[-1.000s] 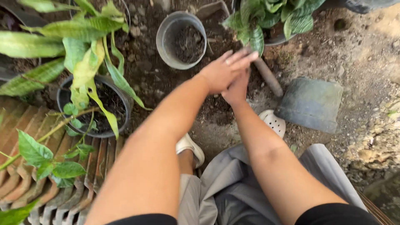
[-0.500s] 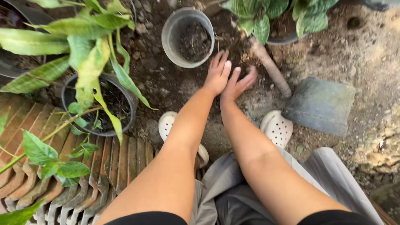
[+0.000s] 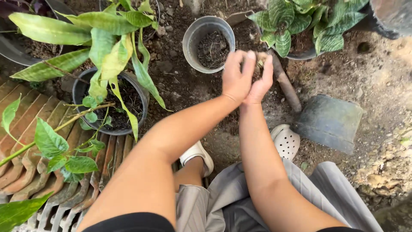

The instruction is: Repotting small plants into plastic pots and organizing them in a garden setting.

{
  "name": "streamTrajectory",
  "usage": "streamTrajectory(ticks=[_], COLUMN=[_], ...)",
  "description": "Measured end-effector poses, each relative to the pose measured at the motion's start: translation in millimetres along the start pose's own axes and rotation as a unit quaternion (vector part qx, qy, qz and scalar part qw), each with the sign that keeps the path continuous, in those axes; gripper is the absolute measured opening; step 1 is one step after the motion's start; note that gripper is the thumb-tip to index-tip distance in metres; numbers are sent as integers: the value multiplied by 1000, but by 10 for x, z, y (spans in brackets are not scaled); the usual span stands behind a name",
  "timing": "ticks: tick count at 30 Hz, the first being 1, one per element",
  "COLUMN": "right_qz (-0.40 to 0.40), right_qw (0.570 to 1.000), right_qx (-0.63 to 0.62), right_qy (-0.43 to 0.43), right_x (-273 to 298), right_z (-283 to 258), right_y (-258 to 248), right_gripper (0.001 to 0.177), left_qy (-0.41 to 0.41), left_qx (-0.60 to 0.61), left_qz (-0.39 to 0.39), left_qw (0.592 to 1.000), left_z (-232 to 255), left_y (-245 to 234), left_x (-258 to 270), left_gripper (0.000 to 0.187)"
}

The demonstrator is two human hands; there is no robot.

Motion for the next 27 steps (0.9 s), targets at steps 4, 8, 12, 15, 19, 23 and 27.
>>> streamTrajectory(ticks=[4,8,12,15,19,23,27], right_qz=[-60,-129,-155,-185,-158,0,-56], right_qw=[941,981,958,949,880,674,695], right_qx=[321,146,226,250,433,722,717], right_qy=[-84,-23,-79,-55,-116,-154,9], right_x=[64,-265,-304,-243,-120,-172,-412], right_z=[-134,142,140,25,-338,-426,-92], right_y=[1026,1184,1184,1257,1034,55,-348], right_gripper=[32,31,32,29,16,16,33], left_qy=[1,-37,48,23,115,293,299], left_qx=[65,48,20,51,-131,-183,-202], left_qz=[55,114,146,109,45,-24,-251], left_qw=[996,992,988,992,984,938,898], left_z=[282,-88,-159,-57,264,189,-225], left_y=[-505,-741,-811,-842,-810,-464,-14], left_x=[-450,-797,-761,-736,-520,-220,110], left_gripper=[36,31,23,24,27,29,38])
Point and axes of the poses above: each hand's wrist, its own x-axis away from the middle knuckle, its own y-axis out of the palm, z = x × y, the point moved 5 cm from there along -x, towards the middle knuckle, and after that the axes turned 4 degrees about -z, right-handed, at the moved point
